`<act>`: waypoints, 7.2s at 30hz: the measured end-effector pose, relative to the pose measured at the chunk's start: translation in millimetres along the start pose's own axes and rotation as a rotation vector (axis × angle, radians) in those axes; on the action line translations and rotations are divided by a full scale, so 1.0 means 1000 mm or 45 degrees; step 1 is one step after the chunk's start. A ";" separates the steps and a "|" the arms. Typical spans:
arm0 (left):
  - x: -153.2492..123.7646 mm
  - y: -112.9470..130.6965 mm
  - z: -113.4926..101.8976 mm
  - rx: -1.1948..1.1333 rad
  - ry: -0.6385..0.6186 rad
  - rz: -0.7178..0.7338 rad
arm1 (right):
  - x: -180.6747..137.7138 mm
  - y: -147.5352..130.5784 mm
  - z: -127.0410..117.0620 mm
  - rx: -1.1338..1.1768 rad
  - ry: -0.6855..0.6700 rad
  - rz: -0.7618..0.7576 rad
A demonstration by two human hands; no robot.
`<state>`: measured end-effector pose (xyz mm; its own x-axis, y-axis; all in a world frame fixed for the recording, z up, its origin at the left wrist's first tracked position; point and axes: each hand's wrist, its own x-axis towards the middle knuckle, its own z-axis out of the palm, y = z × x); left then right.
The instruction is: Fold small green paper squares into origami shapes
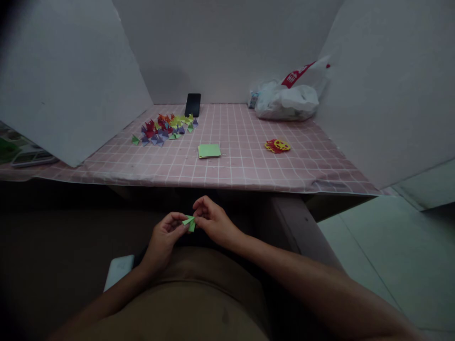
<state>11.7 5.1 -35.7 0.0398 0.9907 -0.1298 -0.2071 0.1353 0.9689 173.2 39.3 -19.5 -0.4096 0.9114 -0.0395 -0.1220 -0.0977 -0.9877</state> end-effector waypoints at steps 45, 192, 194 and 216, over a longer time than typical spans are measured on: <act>-0.003 0.000 0.000 0.038 0.020 0.005 | -0.004 -0.006 0.007 0.099 0.029 0.112; -0.001 0.002 -0.002 0.301 0.086 0.185 | -0.006 -0.002 0.004 -0.024 0.063 0.203; -0.001 0.002 -0.001 0.284 0.086 0.159 | -0.005 -0.002 0.003 -0.072 0.055 0.187; 0.002 0.001 0.001 0.205 0.080 0.135 | -0.005 -0.004 0.004 -0.063 -0.020 0.154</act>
<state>13.1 7.1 -35.0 -0.0360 0.9988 -0.0329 -0.0479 0.0312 0.9984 172.6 33.5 -14.4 -0.4330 0.8877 -0.1565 -0.0261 -0.1859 -0.9822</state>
